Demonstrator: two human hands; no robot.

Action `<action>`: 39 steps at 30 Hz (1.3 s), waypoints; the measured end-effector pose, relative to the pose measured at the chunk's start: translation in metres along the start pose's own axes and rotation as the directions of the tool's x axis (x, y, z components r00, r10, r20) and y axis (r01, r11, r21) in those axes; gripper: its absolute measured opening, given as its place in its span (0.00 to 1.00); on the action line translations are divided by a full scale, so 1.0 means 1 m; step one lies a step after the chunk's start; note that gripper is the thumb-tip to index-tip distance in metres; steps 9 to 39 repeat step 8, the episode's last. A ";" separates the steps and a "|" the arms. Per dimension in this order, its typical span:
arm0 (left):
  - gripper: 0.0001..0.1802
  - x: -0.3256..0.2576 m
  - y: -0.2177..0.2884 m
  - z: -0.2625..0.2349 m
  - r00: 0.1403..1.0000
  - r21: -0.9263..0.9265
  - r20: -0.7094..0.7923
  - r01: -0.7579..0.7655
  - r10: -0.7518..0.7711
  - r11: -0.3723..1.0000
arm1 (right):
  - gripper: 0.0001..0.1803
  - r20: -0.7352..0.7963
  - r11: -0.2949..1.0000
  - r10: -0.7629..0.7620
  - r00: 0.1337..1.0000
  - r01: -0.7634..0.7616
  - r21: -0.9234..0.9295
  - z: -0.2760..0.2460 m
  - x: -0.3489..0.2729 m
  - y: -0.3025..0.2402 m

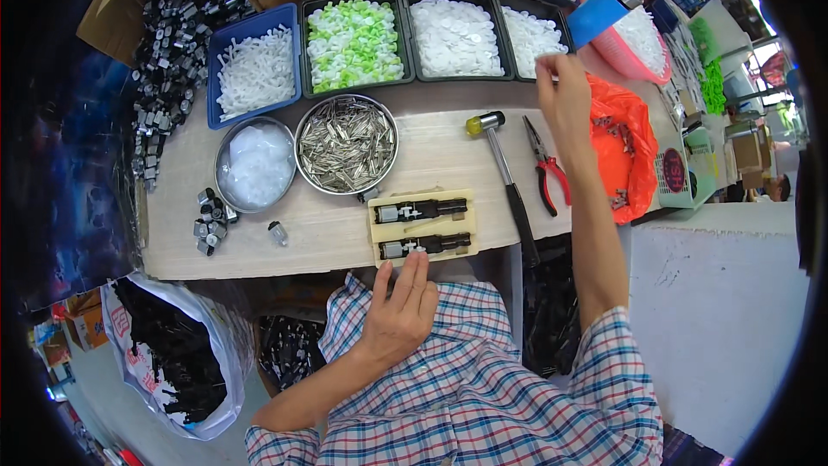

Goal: Assembling small components into a wooden jig and tapping them with a small mallet.

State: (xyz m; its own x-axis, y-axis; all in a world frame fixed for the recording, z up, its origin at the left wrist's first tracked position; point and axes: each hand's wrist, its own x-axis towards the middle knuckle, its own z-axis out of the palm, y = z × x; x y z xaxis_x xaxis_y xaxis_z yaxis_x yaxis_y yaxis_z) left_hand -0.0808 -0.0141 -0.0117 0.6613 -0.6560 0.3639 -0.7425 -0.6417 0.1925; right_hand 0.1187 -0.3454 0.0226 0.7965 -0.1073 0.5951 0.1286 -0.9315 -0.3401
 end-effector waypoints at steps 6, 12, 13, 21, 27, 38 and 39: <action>0.06 0.007 -0.008 -0.003 0.996 -0.170 -0.072 0.035 -0.048 0.985 | 0.07 0.288 0.972 0.058 0.956 0.012 -0.234 0.023 0.053 0.052; 0.09 0.008 -0.013 -0.007 0.991 -0.320 -0.094 0.057 -0.092 0.946 | 0.09 0.374 0.975 0.020 0.927 0.065 -0.212 0.022 0.055 0.054; 0.09 0.008 -0.013 -0.007 0.991 -0.320 -0.094 0.057 -0.092 0.946 | 0.09 0.374 0.975 0.020 0.927 0.065 -0.212 0.022 0.055 0.054; 0.09 0.008 -0.013 -0.007 0.991 -0.320 -0.094 0.057 -0.092 0.946 | 0.09 0.374 0.975 0.020 0.927 0.065 -0.212 0.022 0.055 0.054; 0.09 0.008 -0.013 -0.007 0.991 -0.320 -0.094 0.057 -0.092 0.946 | 0.09 0.374 0.975 0.020 0.927 0.065 -0.212 0.022 0.055 0.054; 0.09 0.008 -0.013 -0.007 0.991 -0.320 -0.094 0.057 -0.092 0.946 | 0.09 0.374 0.975 0.020 0.927 0.065 -0.212 0.022 0.055 0.054; 0.09 0.008 -0.013 -0.007 0.991 -0.320 -0.094 0.057 -0.092 0.946 | 0.09 0.374 0.975 0.020 0.927 0.065 -0.212 0.022 0.055 0.054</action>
